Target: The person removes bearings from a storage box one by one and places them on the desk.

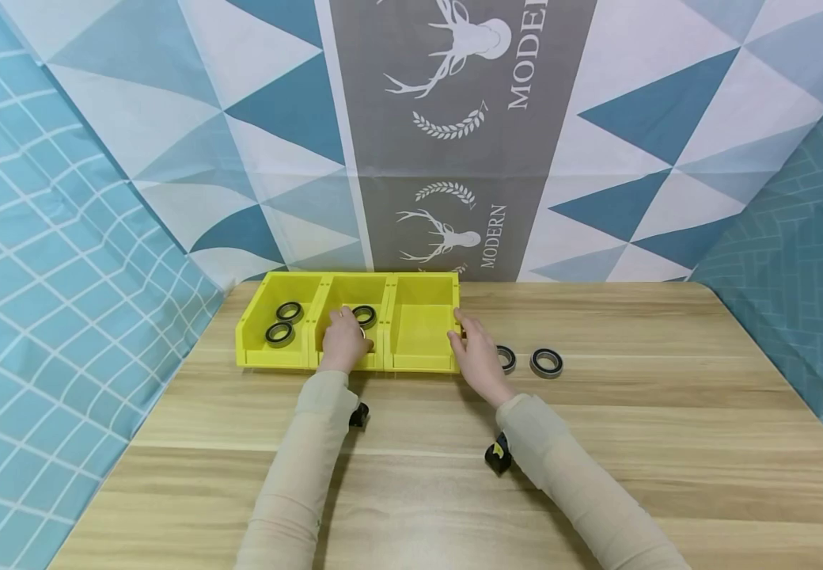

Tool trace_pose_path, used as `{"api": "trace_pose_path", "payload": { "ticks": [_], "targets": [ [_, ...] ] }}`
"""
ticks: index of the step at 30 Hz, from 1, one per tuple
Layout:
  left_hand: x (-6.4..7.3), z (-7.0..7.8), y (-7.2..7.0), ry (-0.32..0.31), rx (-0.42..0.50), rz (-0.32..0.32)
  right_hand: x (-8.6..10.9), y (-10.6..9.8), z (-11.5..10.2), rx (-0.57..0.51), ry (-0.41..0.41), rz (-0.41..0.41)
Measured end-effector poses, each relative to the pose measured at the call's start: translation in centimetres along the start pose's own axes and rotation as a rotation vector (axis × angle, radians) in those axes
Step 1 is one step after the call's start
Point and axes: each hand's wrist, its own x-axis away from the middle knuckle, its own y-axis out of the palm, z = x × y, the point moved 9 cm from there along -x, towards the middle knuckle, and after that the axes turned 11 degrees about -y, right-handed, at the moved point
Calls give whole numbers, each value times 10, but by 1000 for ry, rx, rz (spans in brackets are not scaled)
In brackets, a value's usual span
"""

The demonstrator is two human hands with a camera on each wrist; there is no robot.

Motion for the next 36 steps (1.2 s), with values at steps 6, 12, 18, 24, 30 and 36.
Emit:
{"api": "trace_pose_path", "payload": {
  "ticks": [6, 12, 18, 24, 30, 36],
  "targets": [
    [-4, -2, 1, 15, 11, -20, -1, 1, 0, -12, 3, -18],
    [-5, -3, -1, 37, 37, -61, -3, 1, 1, -13, 4, -21],
    [-3, -6, -5, 63, 67, -138, -3, 0, 1, 2, -3, -14],
    [0, -7, -11, 73, 125, -103, -2, -1, 1, 3, -13, -7],
    [8, -5, -15, 86, 157, -42, 0, 1, 2, -3, -4, -15],
    [14, -2, -20, 138, 175, 11, 0, 0, 2, -9, -4, -7]
  ]
}}
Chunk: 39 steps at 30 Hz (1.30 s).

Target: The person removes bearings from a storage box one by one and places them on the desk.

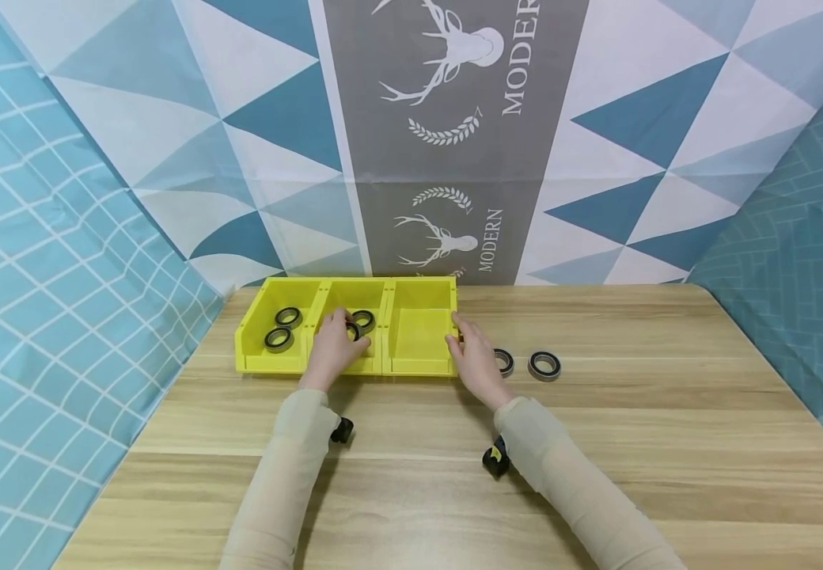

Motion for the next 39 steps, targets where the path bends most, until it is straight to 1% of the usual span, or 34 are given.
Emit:
{"api": "trace_pose_path", "payload": {
  "ticks": [6, 9, 14, 22, 28, 31, 36, 39],
  "targets": [
    [7, 2, -7, 33, 19, 38, 1, -2, 0, 7, 1, 8],
    [11, 4, -11, 46, 10, 57, 1, -2, -1, 8, -9, 13],
    [21, 11, -15, 95, -23, 79, 1, -2, -1, 19, -19, 18],
    [35, 17, -14, 164, -106, 100, 1, -3, -1, 36, -18, 27],
    [50, 21, -12, 222, -159, 92, 1, -2, -1, 24, -15, 12],
    [57, 23, -10, 240, -184, 84, 1, -1, 0, 19, -12, 8],
    [65, 26, -4, 252, -194, 53, 1, -1, -1, 13, -16, 8],
    [69, 30, 2, 274, -191, 32, 1, -1, -2, 15, -17, 12]
  ]
}}
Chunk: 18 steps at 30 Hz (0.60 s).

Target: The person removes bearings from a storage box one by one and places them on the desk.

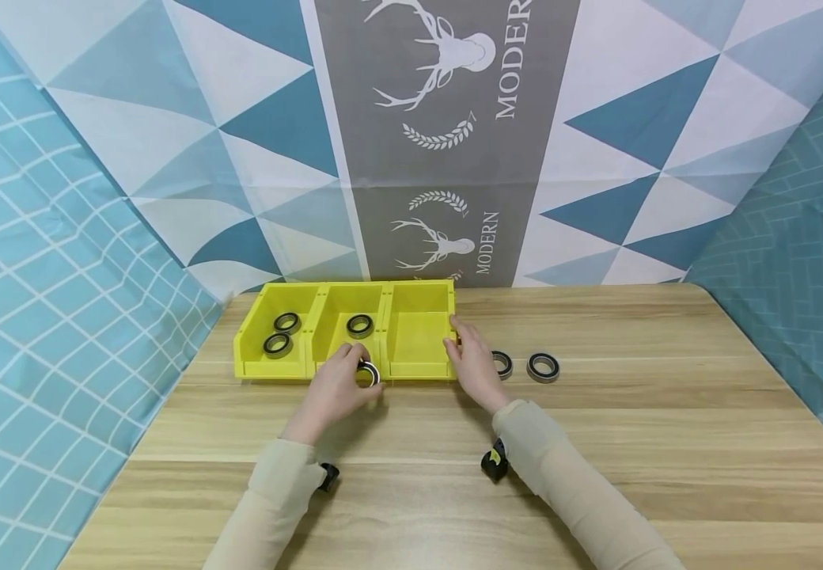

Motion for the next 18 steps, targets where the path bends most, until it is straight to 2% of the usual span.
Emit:
{"api": "trace_pose_path", "payload": {
  "ticks": [8, 11, 18],
  "targets": [
    [7, 5, 11, 26, 20, -28, -1, 1, 0, 18, -2, -2],
    [9, 6, 18, 35, 33, -62, 0, 1, 0, 22, 6, -5],
    [15, 13, 31, 98, 18, -127, 0, 0, -1, 19, 16, -11]
  ]
}}
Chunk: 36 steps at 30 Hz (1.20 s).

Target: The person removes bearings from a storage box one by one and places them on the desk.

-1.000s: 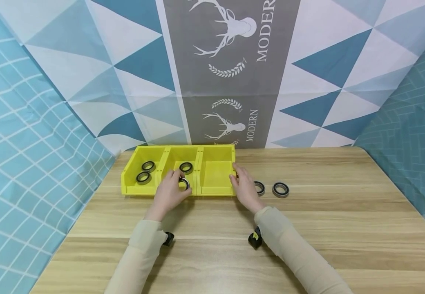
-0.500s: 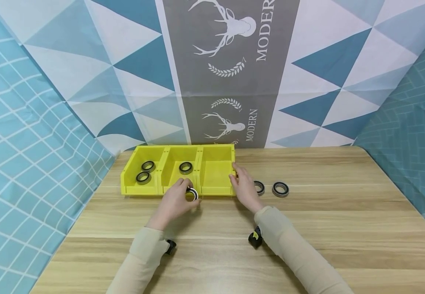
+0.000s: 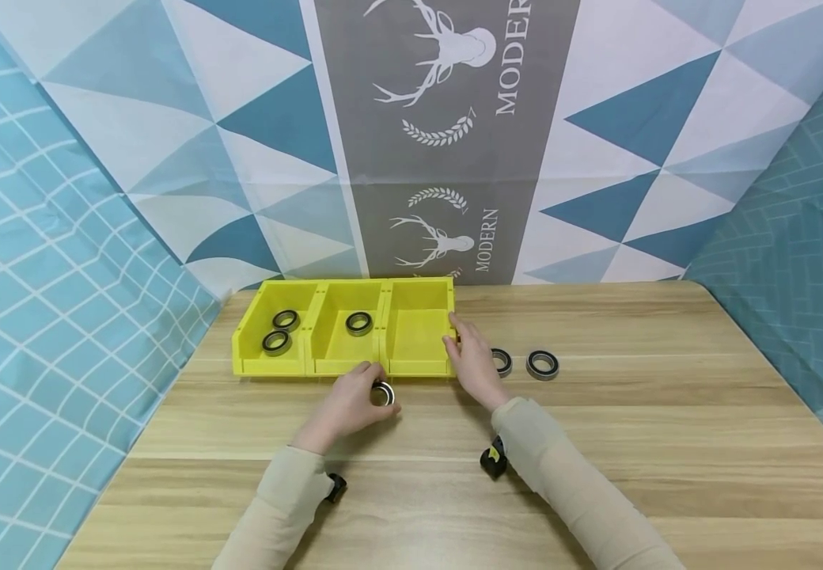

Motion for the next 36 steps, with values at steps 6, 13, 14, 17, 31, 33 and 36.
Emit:
{"api": "trace_pose_path", "payload": {
  "ticks": [6, 13, 14, 17, 31, 33, 36],
  "targets": [
    [2, 6, 9, 27, -42, -55, 0, 0, 1, 7, 2, 2],
    [4, 12, 15, 37, -75, -139, -1, 1, 0, 9, 8, -2],
    [4, 13, 16, 38, -80, -142, -1, 1, 0, 10, 6, -2],
    [4, 15, 17, 45, -84, -147, -1, 1, 1, 11, 4, -1],
    [5, 25, 24, 94, -114, -182, 0, 1, 0, 5, 1, -1],
    [5, 25, 24, 97, -121, -181, 0, 1, 0, 7, -2, 1],
    [5, 26, 24, 109, -137, -173, -1, 1, 0, 8, -4, 2]
  ]
}}
